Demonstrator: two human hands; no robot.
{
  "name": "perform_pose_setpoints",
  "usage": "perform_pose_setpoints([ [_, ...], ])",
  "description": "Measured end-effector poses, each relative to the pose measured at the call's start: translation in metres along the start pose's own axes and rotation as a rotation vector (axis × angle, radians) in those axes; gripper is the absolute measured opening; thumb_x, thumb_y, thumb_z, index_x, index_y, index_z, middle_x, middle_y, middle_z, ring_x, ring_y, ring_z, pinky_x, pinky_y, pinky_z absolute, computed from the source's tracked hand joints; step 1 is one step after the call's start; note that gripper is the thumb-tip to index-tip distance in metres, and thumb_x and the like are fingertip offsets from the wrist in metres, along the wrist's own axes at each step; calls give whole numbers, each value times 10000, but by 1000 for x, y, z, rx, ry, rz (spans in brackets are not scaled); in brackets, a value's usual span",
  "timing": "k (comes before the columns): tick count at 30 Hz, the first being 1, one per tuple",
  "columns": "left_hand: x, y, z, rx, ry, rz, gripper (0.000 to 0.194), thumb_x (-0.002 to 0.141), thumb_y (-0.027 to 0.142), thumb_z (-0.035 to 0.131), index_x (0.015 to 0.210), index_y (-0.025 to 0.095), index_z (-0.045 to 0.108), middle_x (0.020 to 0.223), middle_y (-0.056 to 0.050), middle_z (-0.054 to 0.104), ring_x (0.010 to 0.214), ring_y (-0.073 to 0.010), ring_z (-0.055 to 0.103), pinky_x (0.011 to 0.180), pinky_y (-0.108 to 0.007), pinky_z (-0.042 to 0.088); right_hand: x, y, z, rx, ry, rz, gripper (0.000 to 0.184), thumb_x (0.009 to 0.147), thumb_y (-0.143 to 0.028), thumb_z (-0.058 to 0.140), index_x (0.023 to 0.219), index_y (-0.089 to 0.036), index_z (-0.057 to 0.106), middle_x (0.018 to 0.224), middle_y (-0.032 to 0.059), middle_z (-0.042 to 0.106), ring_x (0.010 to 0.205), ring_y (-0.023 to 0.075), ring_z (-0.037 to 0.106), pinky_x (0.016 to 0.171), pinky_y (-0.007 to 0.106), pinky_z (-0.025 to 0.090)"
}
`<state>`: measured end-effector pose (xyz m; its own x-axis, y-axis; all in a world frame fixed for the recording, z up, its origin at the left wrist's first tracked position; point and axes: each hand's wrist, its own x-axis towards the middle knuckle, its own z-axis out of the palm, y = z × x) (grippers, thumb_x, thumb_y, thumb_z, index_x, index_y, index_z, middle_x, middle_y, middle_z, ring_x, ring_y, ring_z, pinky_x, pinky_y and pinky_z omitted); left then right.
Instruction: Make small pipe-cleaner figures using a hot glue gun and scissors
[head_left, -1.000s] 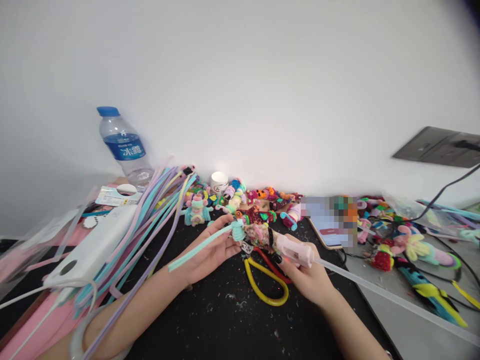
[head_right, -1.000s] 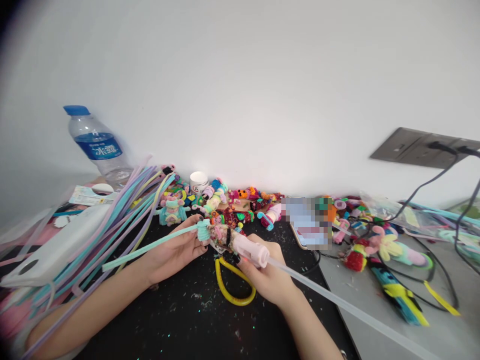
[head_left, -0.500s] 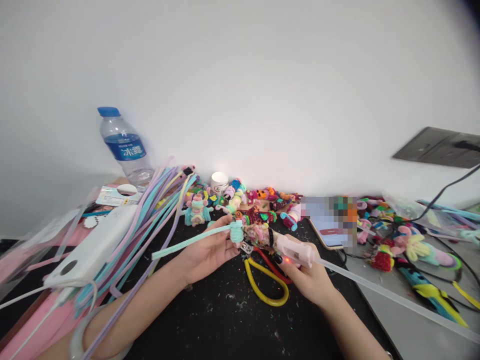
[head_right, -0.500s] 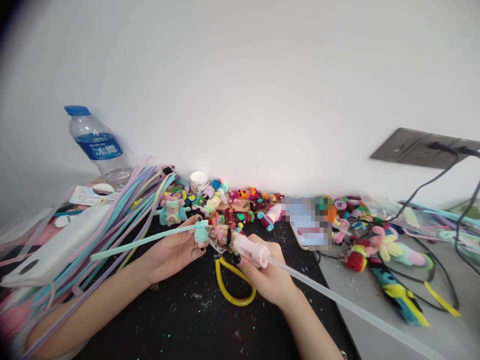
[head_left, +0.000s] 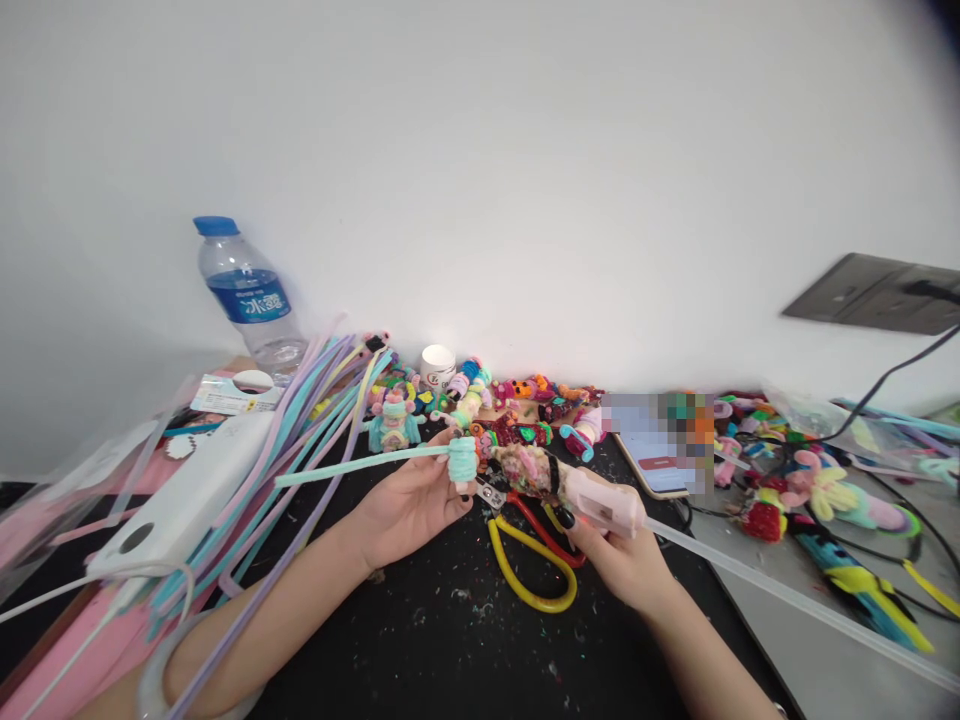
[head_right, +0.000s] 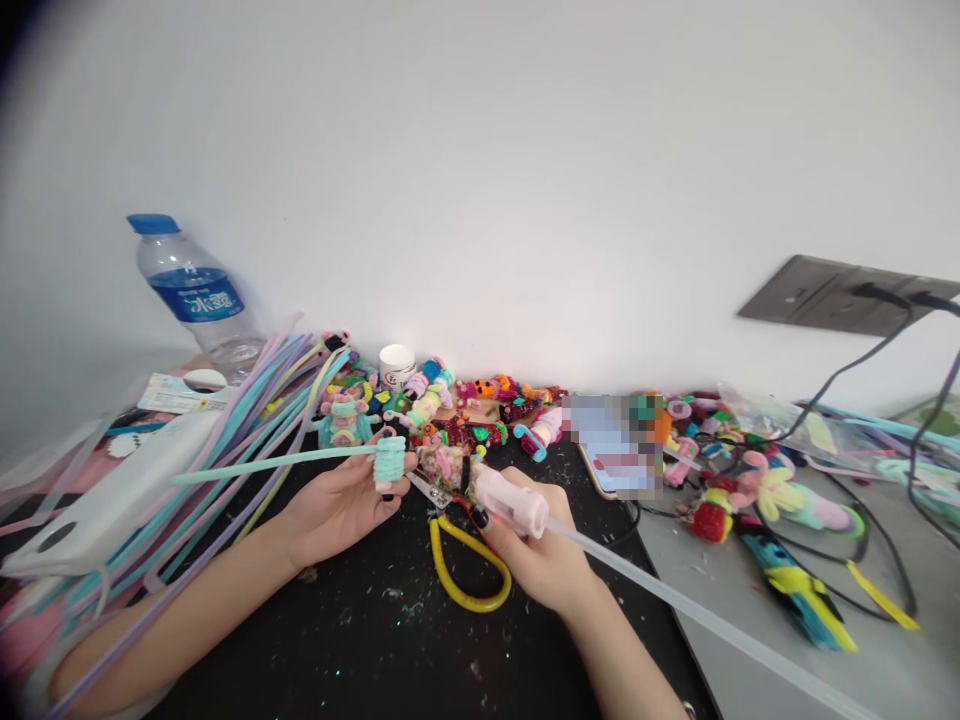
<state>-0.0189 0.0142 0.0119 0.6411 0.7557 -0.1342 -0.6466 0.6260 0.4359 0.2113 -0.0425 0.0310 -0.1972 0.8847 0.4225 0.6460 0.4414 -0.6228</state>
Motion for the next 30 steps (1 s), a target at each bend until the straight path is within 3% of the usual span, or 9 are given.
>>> perform_pose_setpoints([
  [8, 0, -2, -2, -4, -44, -48, 410, 719, 141, 698, 1090, 254, 565, 822, 5, 642, 680, -114, 612, 649, -227, 514, 0, -7, 2, 8, -69, -37, 322, 852, -432, 443, 659, -185, 519, 579, -2, 490, 493, 120, 436, 465, 235, 384],
  [21, -2, -1, -2, -23, -117, -59, 393, 761, 124, 651, 1122, 227, 537, 778, 9, 620, 668, -110, 610, 657, -224, 518, 0, -3, 3, -16, 0, -88, 283, 848, -385, 470, 673, -196, 588, 557, 4, 519, 474, 136, 467, 474, 250, 404],
  [30, -2, -1, -4, -13, -90, -69, 397, 734, 133, 677, 1099, 222, 553, 789, -2, 622, 656, -112, 603, 651, -229, 524, 3, -5, 2, -56, -12, -112, 228, 831, -329, 466, 664, -183, 518, 593, -8, 507, 506, 120, 461, 495, 241, 372],
])
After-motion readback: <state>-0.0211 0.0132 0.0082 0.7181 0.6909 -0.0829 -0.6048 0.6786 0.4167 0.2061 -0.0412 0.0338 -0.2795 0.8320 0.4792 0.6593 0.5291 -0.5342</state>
